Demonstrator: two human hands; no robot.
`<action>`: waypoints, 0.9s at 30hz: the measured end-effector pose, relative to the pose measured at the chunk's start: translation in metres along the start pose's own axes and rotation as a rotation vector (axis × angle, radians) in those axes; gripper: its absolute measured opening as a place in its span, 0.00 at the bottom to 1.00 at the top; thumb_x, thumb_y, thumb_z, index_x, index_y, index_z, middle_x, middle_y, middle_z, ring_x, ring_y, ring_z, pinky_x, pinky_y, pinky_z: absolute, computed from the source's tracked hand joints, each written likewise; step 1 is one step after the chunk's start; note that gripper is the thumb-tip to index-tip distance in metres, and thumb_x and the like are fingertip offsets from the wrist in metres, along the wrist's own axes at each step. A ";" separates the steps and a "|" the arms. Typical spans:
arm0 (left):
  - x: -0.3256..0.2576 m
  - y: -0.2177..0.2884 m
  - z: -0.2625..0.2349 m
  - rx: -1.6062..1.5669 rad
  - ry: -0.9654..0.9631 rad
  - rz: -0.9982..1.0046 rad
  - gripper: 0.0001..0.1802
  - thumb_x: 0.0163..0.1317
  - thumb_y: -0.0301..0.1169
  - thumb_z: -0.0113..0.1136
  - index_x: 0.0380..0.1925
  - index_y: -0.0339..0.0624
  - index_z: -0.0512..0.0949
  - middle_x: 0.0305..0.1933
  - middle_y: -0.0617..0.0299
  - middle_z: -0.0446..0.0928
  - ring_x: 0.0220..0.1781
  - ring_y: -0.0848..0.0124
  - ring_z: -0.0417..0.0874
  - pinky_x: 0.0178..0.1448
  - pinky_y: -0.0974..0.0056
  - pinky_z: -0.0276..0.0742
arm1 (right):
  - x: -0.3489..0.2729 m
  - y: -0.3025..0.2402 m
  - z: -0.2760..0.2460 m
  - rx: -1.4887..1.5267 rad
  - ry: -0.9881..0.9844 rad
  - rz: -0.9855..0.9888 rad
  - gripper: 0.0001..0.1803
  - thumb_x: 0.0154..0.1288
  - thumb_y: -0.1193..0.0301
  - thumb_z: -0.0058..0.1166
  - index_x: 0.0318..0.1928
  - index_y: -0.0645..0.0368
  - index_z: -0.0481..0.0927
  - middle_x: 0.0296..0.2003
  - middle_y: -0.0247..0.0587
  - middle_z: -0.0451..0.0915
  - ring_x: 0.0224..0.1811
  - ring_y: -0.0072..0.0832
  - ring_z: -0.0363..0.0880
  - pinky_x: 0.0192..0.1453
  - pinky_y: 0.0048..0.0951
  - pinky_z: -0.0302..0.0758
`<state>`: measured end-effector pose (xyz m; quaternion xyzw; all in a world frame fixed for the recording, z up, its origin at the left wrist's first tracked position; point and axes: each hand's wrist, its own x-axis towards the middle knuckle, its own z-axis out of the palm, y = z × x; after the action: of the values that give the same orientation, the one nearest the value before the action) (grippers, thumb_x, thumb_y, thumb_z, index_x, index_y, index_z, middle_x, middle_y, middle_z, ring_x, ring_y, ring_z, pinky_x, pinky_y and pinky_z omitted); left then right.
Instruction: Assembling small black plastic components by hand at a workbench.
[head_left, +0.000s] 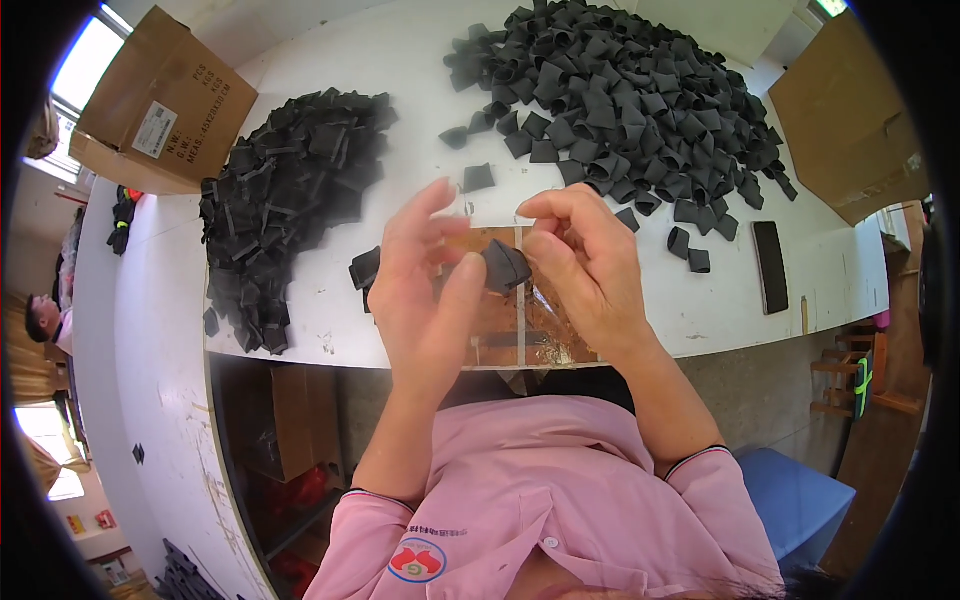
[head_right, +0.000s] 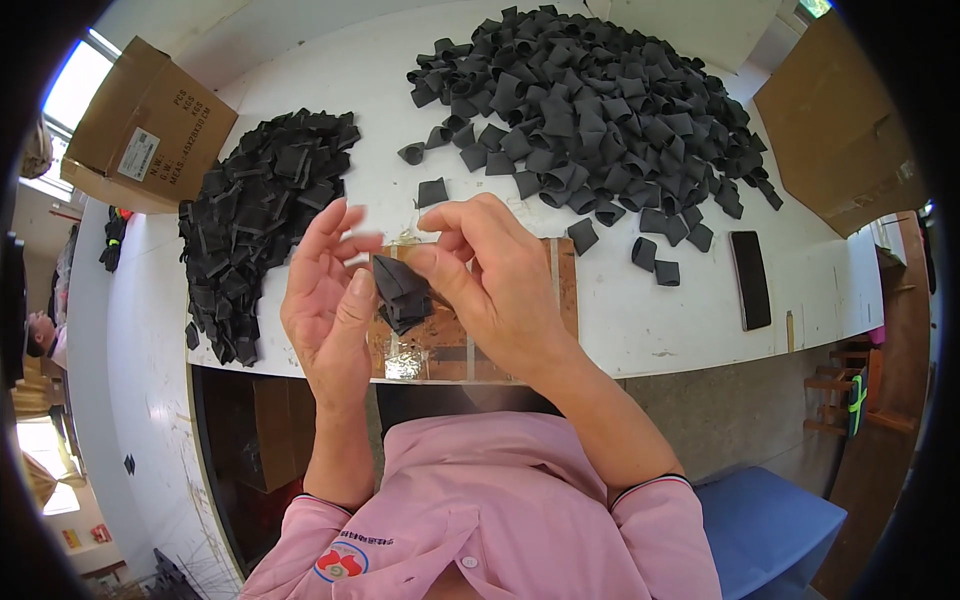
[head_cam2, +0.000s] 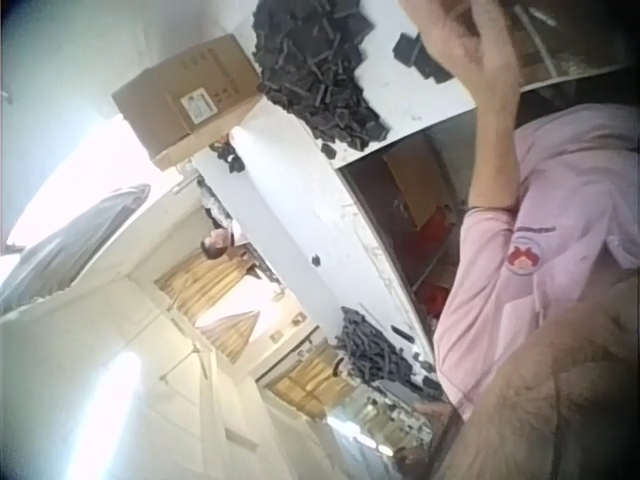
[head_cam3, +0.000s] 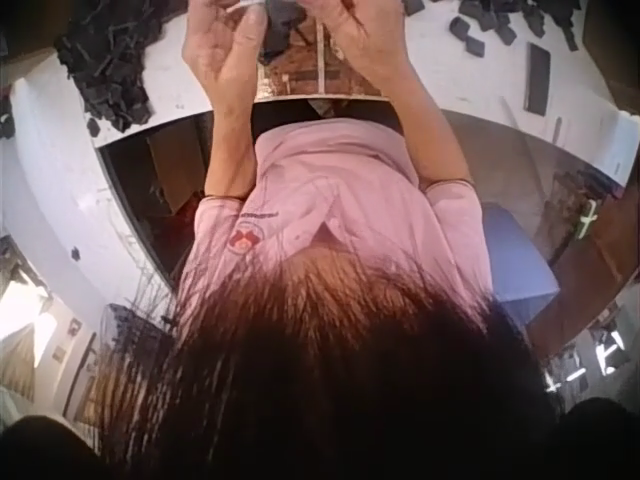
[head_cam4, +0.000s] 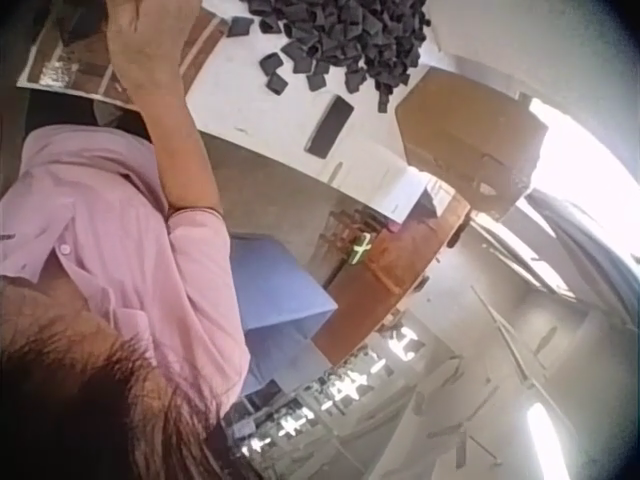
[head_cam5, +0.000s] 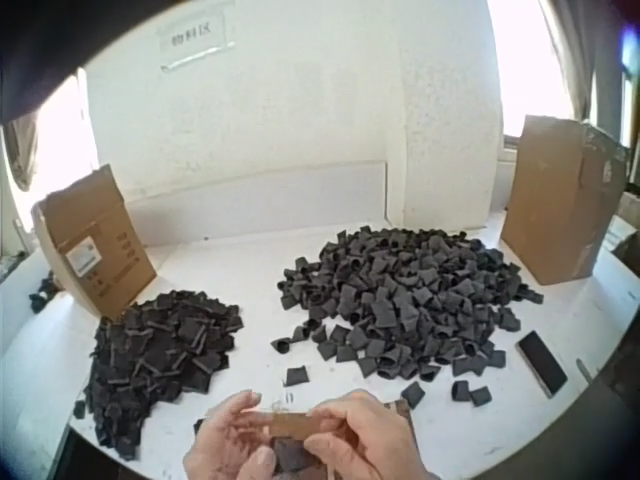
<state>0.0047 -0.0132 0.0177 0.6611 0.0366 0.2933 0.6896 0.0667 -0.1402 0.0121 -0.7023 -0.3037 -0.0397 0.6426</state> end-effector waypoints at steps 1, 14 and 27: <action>0.004 -0.001 0.000 0.274 -0.026 0.238 0.17 0.52 0.19 0.53 0.44 0.37 0.72 0.39 0.58 0.75 0.37 0.72 0.76 0.40 0.72 0.71 | -0.002 -0.002 0.000 -0.003 0.003 0.004 0.13 0.56 0.66 0.55 0.35 0.63 0.73 0.28 0.37 0.71 0.26 0.23 0.71 0.26 0.21 0.68; -0.008 -0.009 -0.010 -0.706 -0.018 -0.155 0.06 0.60 0.25 0.51 0.36 0.37 0.73 0.39 0.56 0.73 0.43 0.65 0.72 0.53 0.62 0.67 | 0.006 -0.020 0.007 -0.357 0.020 -0.373 0.08 0.46 0.77 0.61 0.30 0.62 0.77 0.20 0.37 0.73 0.22 0.25 0.71 0.22 0.24 0.66; 0.005 0.012 -0.007 -0.069 -0.121 -0.033 0.07 0.49 0.15 0.56 0.29 0.34 0.77 0.33 0.61 0.76 0.35 0.76 0.74 0.39 0.74 0.70 | 0.007 -0.002 -0.001 -0.177 -0.090 -0.295 0.08 0.45 0.80 0.58 0.29 0.63 0.76 0.23 0.39 0.72 0.27 0.33 0.71 0.27 0.28 0.68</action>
<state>0.0018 -0.0056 0.0300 0.6528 -0.0042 0.2426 0.7176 0.0716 -0.1383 0.0171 -0.7049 -0.4274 -0.1288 0.5513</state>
